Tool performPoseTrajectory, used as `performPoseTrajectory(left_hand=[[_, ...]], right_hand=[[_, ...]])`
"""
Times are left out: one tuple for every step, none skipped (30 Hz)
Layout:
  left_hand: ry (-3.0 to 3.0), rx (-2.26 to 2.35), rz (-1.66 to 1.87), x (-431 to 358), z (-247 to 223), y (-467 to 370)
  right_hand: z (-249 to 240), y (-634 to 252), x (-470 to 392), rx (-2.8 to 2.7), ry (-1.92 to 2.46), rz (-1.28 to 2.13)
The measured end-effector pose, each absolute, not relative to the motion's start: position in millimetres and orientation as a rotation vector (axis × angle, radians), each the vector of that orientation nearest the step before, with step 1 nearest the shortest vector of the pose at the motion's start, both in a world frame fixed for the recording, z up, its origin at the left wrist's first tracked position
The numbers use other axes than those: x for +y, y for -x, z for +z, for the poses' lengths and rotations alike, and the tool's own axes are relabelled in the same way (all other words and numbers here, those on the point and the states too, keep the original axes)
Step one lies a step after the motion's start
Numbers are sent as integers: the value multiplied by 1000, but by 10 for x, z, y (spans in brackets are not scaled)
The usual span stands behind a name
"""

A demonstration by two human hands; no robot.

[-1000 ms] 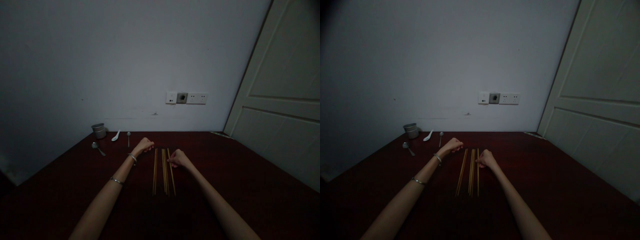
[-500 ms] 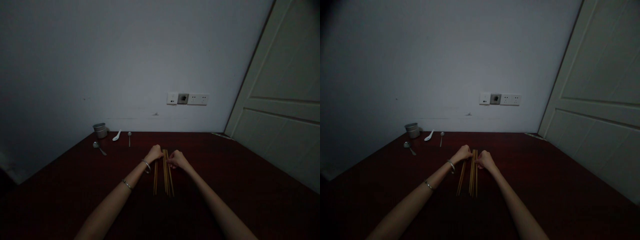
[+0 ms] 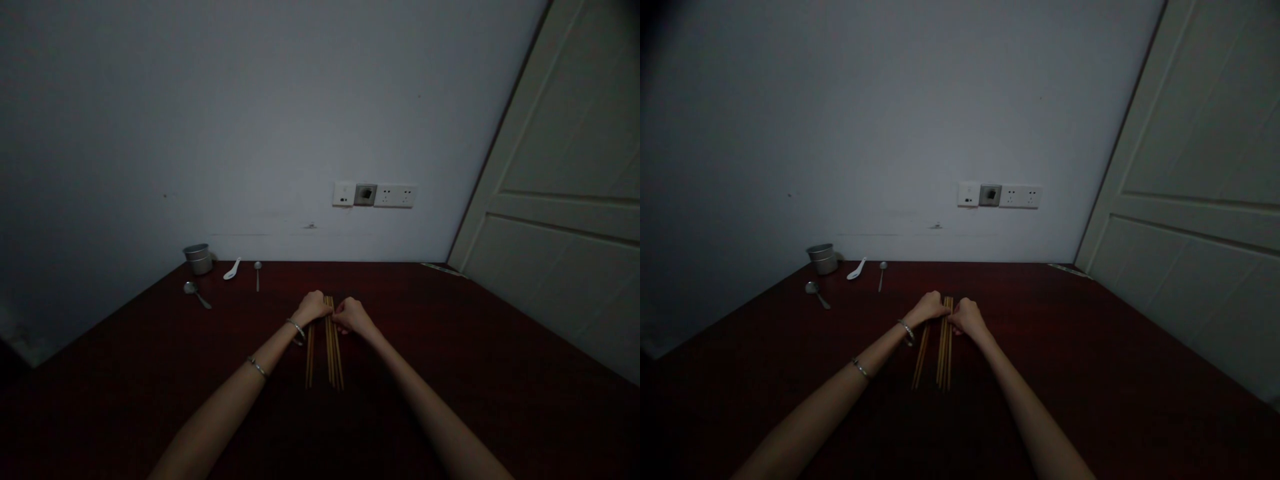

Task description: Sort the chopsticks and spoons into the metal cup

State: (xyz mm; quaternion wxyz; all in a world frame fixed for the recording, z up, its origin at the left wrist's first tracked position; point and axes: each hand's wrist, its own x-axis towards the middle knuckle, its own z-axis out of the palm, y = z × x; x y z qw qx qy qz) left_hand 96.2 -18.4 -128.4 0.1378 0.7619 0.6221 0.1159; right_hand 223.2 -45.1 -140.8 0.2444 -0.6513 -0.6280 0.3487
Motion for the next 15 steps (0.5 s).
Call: performPoseTrajectory(left_hand=[[-2206, 1797, 322, -190, -1275, -966], [-2205, 1795, 309, -194, -1266, -969], [-2203, 1792, 297, -197, -1258, -972], [-2198, 1791, 285, -198, -1251, -974], [-2197, 1786, 270, -198, -1244, -976], [-2199, 1778, 256, -197, -1238, -978], [-2205, 1768, 241, -195, -1233, -979], [-2211, 1759, 227, -194, -1228, -981], [-2216, 1752, 216, -194, -1225, -983], [-2218, 1749, 208, -195, -1222, -985], [-2217, 1751, 203, -196, -1221, -987], [-2215, 1757, 202, -198, -1222, -989], [-2214, 1764, 201, -200, -1224, -991], [-2214, 1771, 203, -203, -1227, -993], [-2218, 1779, 207, -206, -1230, -994]], right_hand=[[-1407, -2229, -448, -1714, 1781, 947], [-1405, -2228, -446, -1713, 1784, 944], [-1402, -2228, -444, -1712, 1790, 943], [-1397, -2230, -443, -1712, 1796, 943], [-1391, -2233, -444, -1715, 1802, 946], [-1383, -2237, -446, -1719, 1807, 954], [-1373, -2241, -448, -1719, 1811, 964], [-1363, -2245, -452, -1716, 1816, 975], [-1354, -2247, -457, -1713, 1818, 985], [-1345, -2249, -462, -1710, 1821, 993], [-1338, -2248, -467, -1706, 1826, 995], [-1334, -2246, -470, -1706, 1830, 991], [-1334, -2243, -471, -1711, 1830, 982], [-1338, -2240, -470, -1722, 1826, 969], [-1346, -2238, -466, -1733, 1819, 953]])
